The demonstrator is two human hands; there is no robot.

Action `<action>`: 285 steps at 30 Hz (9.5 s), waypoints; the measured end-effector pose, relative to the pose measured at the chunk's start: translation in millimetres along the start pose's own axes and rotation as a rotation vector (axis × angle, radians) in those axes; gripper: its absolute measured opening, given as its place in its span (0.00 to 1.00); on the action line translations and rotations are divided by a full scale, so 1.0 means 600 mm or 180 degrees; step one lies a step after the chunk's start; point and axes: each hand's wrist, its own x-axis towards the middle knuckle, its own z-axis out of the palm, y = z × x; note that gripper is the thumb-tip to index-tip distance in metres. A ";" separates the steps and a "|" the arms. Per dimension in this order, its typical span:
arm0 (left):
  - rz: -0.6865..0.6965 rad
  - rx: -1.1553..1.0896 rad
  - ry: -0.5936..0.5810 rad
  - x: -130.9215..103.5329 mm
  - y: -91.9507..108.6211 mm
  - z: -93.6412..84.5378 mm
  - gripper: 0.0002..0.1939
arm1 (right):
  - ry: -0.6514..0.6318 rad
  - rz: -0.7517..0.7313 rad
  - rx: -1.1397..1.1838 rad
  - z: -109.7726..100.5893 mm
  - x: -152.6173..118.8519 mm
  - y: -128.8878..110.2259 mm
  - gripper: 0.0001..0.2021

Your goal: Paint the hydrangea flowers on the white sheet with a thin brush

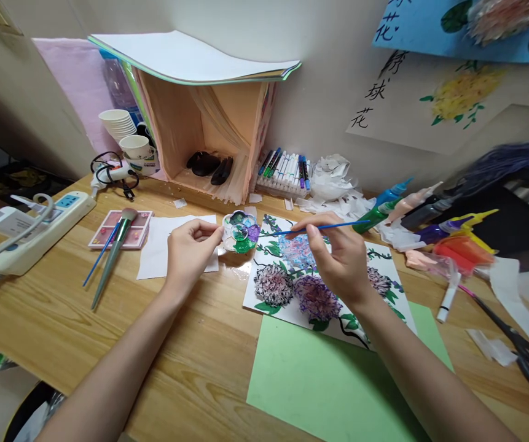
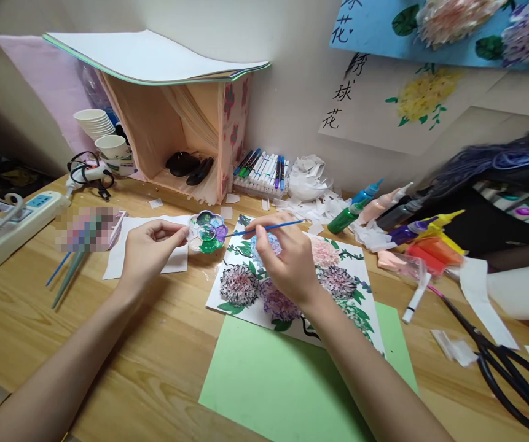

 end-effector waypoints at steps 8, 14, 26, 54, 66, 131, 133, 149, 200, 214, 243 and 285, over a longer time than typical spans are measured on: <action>0.0070 0.0049 -0.0069 -0.001 -0.001 0.000 0.09 | -0.0710 -0.0294 -0.0001 0.014 -0.006 -0.003 0.11; -0.0001 -0.0002 -0.0058 -0.001 -0.001 0.001 0.10 | -0.0688 -0.0219 0.0021 0.010 -0.005 -0.004 0.11; -0.0003 0.0021 -0.0035 0.000 -0.003 0.000 0.10 | -0.0070 0.0486 -0.0649 0.003 0.010 0.047 0.12; 0.0026 0.0027 -0.0041 0.002 -0.003 0.001 0.09 | -0.0241 0.0384 -0.0751 0.014 0.004 0.054 0.12; 0.0011 0.0104 -0.0009 0.002 -0.003 0.001 0.09 | -0.0298 0.0427 -0.0797 0.014 0.004 0.055 0.12; -0.0031 0.0024 -0.0043 0.000 -0.001 0.003 0.10 | 0.0006 0.0167 -0.0843 -0.002 0.009 0.037 0.11; -0.0024 0.0021 -0.0050 0.000 -0.002 0.002 0.10 | -0.0074 0.0120 -0.0896 0.004 0.007 0.043 0.10; -0.0008 0.0052 -0.0052 -0.001 -0.001 0.003 0.09 | -0.0180 0.0178 -0.0868 0.012 0.004 0.045 0.10; -0.0012 0.0134 -0.0031 0.000 0.000 0.003 0.08 | -0.0158 0.0159 -0.0950 0.008 0.005 0.051 0.10; 0.0009 0.0071 -0.0049 0.000 0.000 0.003 0.09 | -0.0232 0.0218 -0.0946 0.010 0.004 0.051 0.10; -0.0301 -0.0151 -0.0090 0.003 -0.006 0.002 0.13 | 0.0312 0.0519 0.0208 -0.029 0.015 0.011 0.10; -0.0164 -0.0096 0.0013 0.006 -0.010 0.003 0.12 | -0.0533 -0.0567 -0.0377 0.028 -0.021 0.005 0.07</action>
